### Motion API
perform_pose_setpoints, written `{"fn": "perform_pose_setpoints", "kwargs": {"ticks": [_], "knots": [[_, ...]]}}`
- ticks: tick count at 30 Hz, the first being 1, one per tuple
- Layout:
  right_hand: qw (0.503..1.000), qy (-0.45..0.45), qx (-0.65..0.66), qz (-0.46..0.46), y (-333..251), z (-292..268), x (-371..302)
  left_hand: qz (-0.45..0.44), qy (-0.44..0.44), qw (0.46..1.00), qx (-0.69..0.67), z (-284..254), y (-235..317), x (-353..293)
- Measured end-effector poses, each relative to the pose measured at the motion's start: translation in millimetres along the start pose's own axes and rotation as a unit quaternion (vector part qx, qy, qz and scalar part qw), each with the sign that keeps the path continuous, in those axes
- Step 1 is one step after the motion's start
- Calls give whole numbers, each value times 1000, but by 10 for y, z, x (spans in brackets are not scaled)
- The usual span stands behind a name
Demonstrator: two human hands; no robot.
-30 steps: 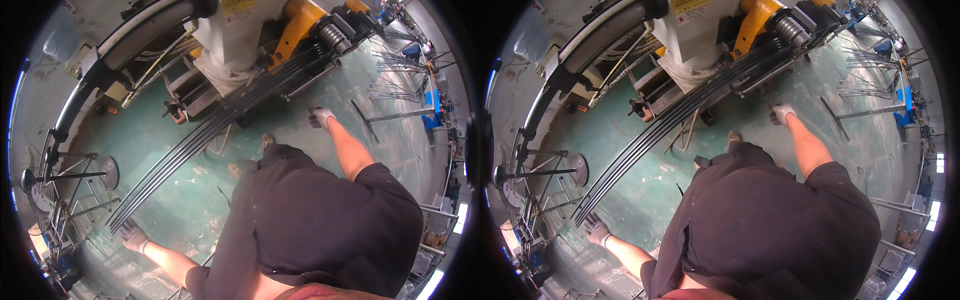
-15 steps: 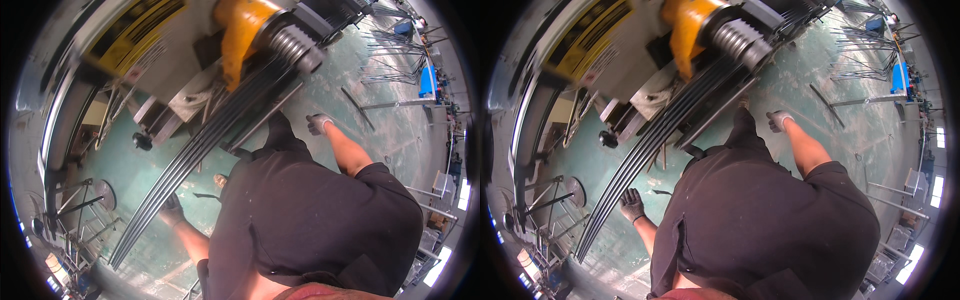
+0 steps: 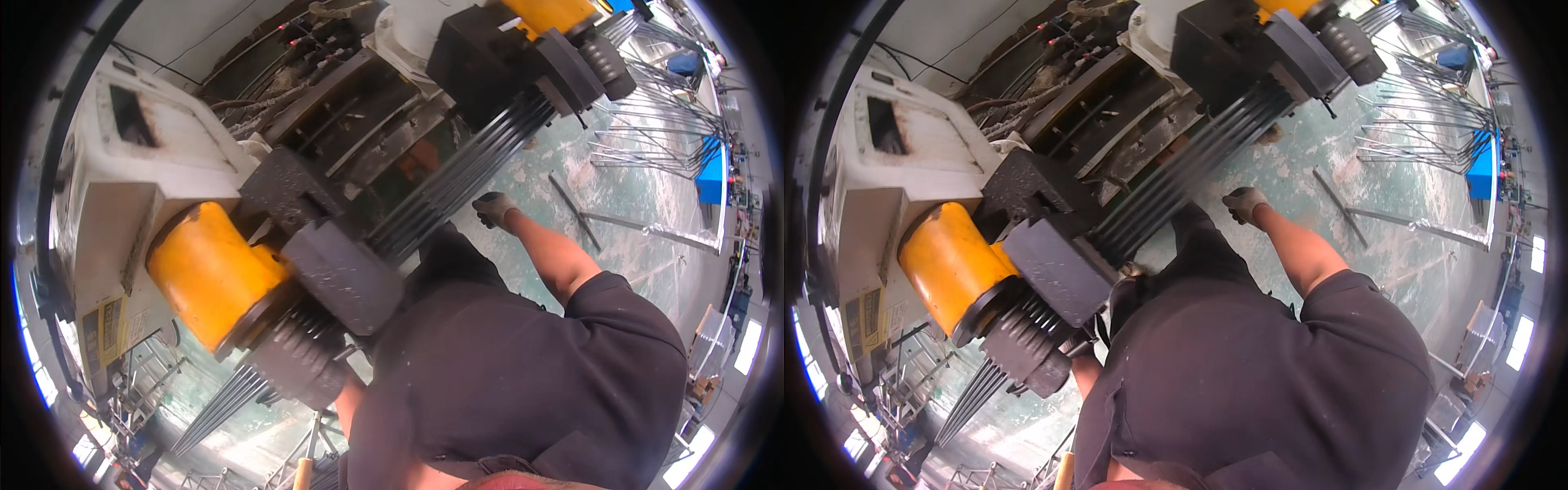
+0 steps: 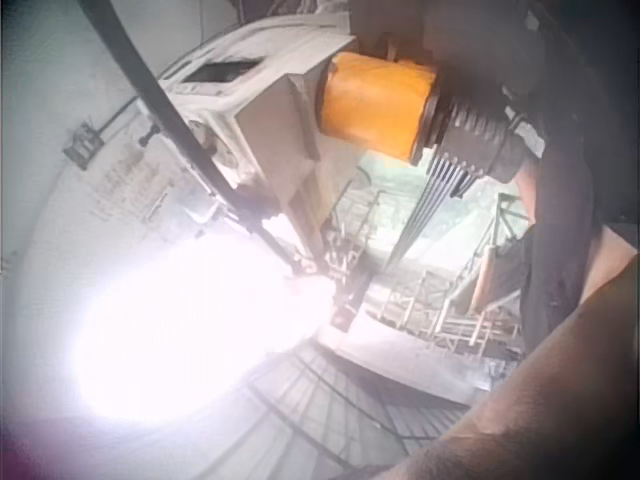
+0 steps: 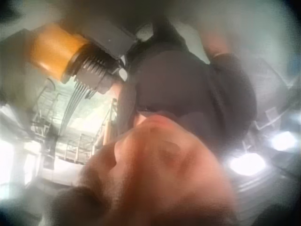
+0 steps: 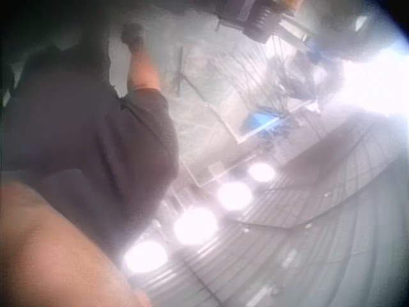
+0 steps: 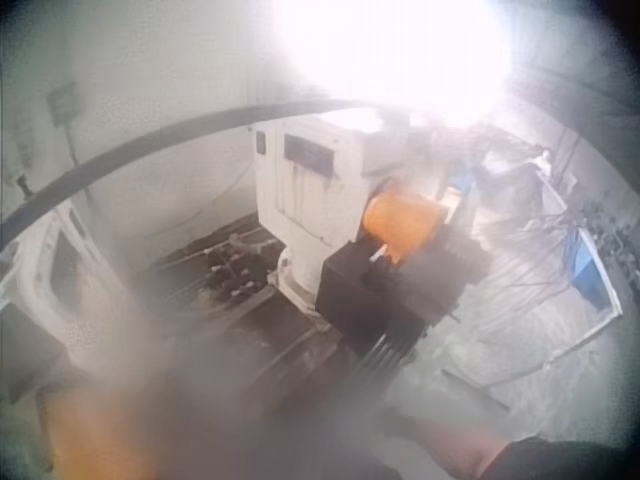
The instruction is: The person repeatedly picks up bundles of long metal rods from a rack, feeds them into a bending machine, and removes the bent frames. The person stacks the finished frames on the floor and continues the cycle with new rods.
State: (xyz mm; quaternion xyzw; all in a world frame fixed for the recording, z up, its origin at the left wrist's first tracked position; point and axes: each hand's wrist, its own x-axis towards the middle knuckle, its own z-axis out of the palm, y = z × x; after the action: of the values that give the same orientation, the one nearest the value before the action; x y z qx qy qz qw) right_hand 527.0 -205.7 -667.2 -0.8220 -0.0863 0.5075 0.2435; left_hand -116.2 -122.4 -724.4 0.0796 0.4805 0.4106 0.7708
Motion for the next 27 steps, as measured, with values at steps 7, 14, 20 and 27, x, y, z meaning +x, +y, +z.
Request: {"fn": "perform_pose_setpoints", "kwargs": {"ticks": [7, 14, 20, 27], "knots": [[991, 20, -64, 112, 1274, -348, -504, -99, -281, 951, -87, 29, 90, 570], [983, 75, 15, 168, 1933, -233, -1139, -68, -57, 996, 6, 464, 2, 191], [988, 95, -77, 97, 1549, -558, -1071, 66, 151, 961, 220, 55, 131, -344], [913, 371, -134, -100, 115, -2362, -596, 199, 485, 740, 422, -140, 1174, -1155]]}}
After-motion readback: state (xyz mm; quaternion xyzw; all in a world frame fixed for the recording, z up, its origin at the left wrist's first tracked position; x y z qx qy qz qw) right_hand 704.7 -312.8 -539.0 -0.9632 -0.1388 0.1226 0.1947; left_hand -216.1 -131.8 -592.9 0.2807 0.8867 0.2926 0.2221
